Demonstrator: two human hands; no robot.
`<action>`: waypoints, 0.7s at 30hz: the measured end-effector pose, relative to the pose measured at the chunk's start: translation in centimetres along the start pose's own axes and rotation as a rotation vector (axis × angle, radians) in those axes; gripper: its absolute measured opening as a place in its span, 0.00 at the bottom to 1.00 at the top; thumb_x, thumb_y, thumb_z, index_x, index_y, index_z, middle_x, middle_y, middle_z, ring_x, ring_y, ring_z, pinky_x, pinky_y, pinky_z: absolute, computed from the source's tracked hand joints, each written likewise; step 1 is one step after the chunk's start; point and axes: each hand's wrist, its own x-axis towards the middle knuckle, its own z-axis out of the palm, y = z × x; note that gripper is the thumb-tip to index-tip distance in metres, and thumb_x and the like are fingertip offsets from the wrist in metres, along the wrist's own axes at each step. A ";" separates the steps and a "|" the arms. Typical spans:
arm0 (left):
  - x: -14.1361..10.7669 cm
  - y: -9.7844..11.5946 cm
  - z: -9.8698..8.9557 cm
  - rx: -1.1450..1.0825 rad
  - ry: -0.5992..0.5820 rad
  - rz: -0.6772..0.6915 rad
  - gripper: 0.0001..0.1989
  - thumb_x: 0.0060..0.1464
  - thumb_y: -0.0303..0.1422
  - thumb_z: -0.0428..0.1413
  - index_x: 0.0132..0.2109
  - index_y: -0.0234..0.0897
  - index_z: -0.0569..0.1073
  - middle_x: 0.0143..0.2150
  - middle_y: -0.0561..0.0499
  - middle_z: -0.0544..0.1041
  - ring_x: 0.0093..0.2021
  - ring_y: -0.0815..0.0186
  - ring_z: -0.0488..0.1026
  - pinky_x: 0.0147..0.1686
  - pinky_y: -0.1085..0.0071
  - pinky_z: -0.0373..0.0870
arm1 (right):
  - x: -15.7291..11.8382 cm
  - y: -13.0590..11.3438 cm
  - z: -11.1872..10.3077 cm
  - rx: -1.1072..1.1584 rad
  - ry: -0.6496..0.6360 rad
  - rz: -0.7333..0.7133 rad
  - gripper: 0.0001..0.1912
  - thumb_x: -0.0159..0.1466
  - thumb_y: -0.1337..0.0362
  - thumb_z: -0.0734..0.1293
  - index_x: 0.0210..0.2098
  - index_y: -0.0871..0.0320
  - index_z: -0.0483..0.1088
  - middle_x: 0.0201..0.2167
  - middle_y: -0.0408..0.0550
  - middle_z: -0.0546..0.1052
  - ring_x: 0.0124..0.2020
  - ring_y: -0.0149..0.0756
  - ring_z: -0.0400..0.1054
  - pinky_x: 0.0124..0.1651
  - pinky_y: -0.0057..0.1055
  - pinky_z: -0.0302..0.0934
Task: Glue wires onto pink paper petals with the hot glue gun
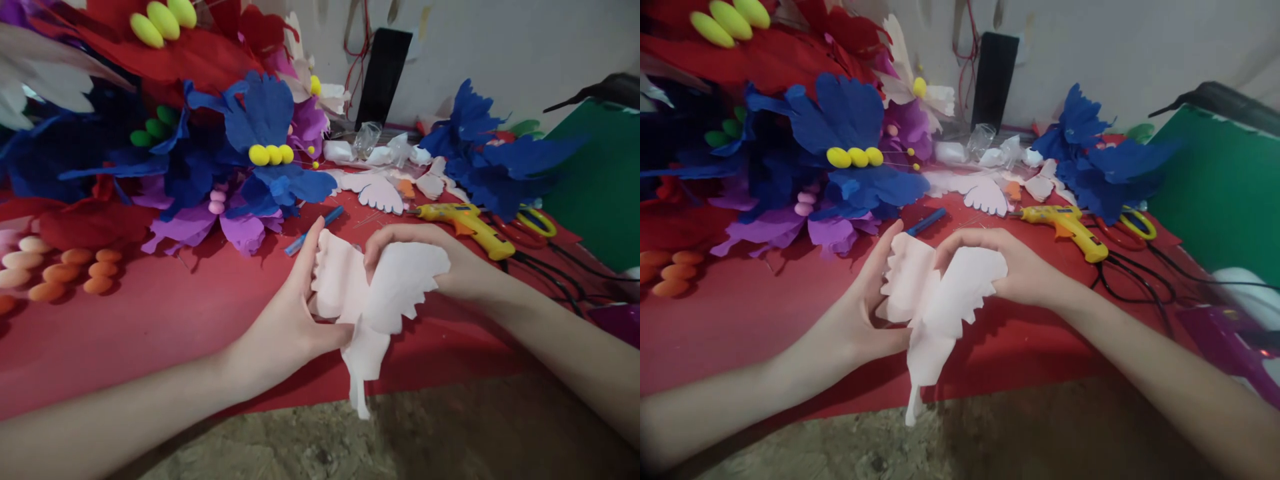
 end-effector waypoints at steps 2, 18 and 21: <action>0.0 0.0 0.0 0.030 0.011 0.007 0.58 0.40 0.18 0.60 0.63 0.63 0.29 0.62 0.53 0.61 0.51 0.59 0.71 0.40 0.71 0.73 | 0.0 -0.1 0.1 0.011 0.024 0.018 0.11 0.46 0.72 0.65 0.30 0.58 0.68 0.28 0.40 0.73 0.27 0.25 0.66 0.25 0.19 0.59; 0.4 -0.1 0.0 0.007 0.071 0.064 0.57 0.40 0.22 0.63 0.64 0.56 0.33 0.61 0.50 0.62 0.54 0.59 0.68 0.42 0.74 0.72 | -0.3 -1.1 1.3 -0.109 0.181 -0.030 0.08 0.48 0.70 0.65 0.29 0.56 0.68 0.27 0.41 0.72 0.28 0.29 0.67 0.29 0.25 0.61; 0.7 -0.1 0.2 -0.035 0.053 0.076 0.59 0.38 0.22 0.64 0.64 0.56 0.33 0.59 0.49 0.64 0.46 0.61 0.73 0.36 0.74 0.73 | -0.4 -1.1 1.4 -0.137 0.241 -0.054 0.08 0.48 0.69 0.65 0.30 0.55 0.68 0.29 0.42 0.73 0.28 0.30 0.66 0.28 0.26 0.60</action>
